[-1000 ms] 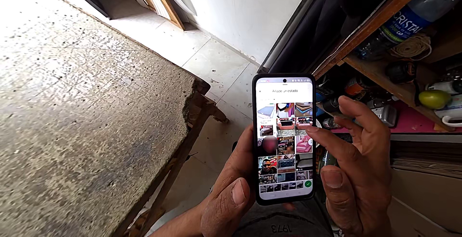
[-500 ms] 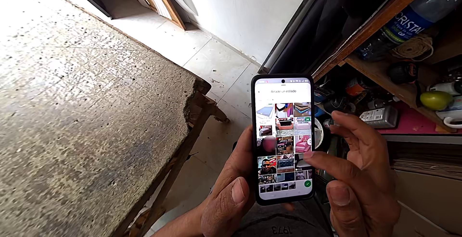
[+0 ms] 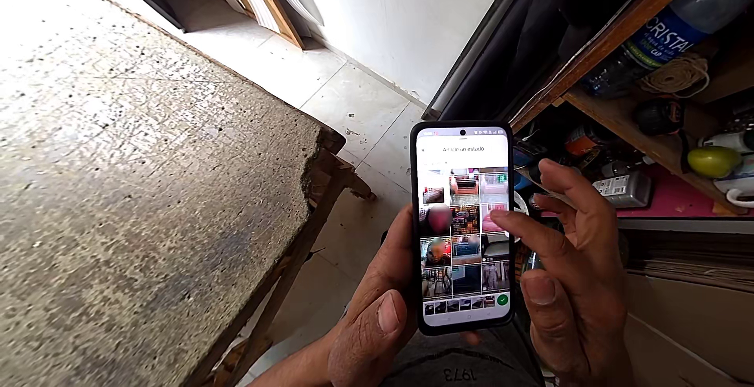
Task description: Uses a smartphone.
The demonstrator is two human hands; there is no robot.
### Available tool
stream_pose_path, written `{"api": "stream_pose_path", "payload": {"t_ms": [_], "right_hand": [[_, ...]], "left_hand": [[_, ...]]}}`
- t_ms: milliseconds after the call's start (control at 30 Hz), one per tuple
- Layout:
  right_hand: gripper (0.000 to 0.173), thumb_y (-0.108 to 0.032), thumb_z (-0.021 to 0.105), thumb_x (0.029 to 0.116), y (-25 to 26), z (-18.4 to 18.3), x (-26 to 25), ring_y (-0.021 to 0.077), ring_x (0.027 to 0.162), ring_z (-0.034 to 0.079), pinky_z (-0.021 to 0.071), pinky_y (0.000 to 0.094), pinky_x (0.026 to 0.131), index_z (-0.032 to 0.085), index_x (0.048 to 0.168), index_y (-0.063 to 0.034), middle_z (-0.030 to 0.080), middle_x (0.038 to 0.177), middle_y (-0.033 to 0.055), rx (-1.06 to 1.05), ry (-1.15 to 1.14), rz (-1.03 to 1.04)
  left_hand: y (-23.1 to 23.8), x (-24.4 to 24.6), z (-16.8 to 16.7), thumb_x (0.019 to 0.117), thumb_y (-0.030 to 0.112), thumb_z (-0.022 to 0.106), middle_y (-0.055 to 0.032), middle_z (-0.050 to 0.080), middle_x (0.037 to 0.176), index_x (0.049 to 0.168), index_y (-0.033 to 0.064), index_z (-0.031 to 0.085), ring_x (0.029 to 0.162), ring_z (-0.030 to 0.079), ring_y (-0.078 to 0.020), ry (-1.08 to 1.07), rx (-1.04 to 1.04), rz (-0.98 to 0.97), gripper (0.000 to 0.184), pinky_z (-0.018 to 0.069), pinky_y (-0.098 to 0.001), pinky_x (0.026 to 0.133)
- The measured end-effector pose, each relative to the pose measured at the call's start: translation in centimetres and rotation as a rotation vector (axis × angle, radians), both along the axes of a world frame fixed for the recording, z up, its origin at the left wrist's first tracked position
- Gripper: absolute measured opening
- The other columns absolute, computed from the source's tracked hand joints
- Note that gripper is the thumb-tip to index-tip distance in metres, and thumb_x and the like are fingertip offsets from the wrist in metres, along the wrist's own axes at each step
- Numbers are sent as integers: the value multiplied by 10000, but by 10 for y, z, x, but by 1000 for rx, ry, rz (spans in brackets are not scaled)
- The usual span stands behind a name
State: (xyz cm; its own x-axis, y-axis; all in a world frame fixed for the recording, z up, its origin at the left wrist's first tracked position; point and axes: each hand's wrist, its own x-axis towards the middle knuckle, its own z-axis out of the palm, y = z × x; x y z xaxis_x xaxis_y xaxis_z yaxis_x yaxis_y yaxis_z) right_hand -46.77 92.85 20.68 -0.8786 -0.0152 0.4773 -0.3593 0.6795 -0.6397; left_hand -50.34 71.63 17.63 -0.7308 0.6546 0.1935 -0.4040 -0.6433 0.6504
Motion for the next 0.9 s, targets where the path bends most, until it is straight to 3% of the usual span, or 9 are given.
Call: {"api": "stream_pose_path", "payload": {"t_ms": [333, 500, 567, 800, 900], "right_hand": [[573, -581, 259, 1074, 1, -1, -3, 311, 1505, 288, 353, 505, 1175, 609, 1417, -284, 326, 1629, 103, -6, -37, 11], [524, -563, 278, 1083, 4, 2, 5, 318, 1515, 278, 356, 507, 1191, 728, 1149, -302, 390, 1588, 80, -96, -19, 68], [530, -550, 285, 1086, 4, 1, 5, 316, 1507, 292, 359, 507, 1191, 744, 1108, -287, 418, 1561, 92, -94, -18, 72], [526, -564, 286, 1079, 3, 1, 1, 321, 1510, 276, 348, 507, 1188, 739, 1147, -305, 394, 1579, 91, -42, 5, 39], [513, -580, 290, 1073, -2, 4, -2, 309, 1524, 237, 318, 501, 1201, 703, 1231, -322, 351, 1597, 92, -1, 14, 46]], "left_hand": [[0, 0, 0, 1002, 496, 568, -152, 484, 1490, 1588, 204, 232, 1305, 567, -338, 4, 10, 0, 736, 617, -470, 880], [0, -1, 0, 1002, 489, 573, -147, 506, 1472, 1571, 213, 268, 1290, 582, -331, -11, 22, -4, 703, 618, -461, 876], [1, -1, 0, 1001, 491, 575, -146, 505, 1478, 1576, 220, 266, 1291, 582, -332, -8, 25, -5, 707, 616, -461, 880], [1, -2, -1, 1004, 496, 568, -153, 490, 1485, 1593, 216, 226, 1298, 572, -339, 8, 4, -7, 737, 617, -468, 878], [2, -2, -1, 1008, 498, 560, -144, 491, 1484, 1590, 203, 227, 1312, 564, -317, 16, -7, -2, 732, 611, -453, 901]]}}
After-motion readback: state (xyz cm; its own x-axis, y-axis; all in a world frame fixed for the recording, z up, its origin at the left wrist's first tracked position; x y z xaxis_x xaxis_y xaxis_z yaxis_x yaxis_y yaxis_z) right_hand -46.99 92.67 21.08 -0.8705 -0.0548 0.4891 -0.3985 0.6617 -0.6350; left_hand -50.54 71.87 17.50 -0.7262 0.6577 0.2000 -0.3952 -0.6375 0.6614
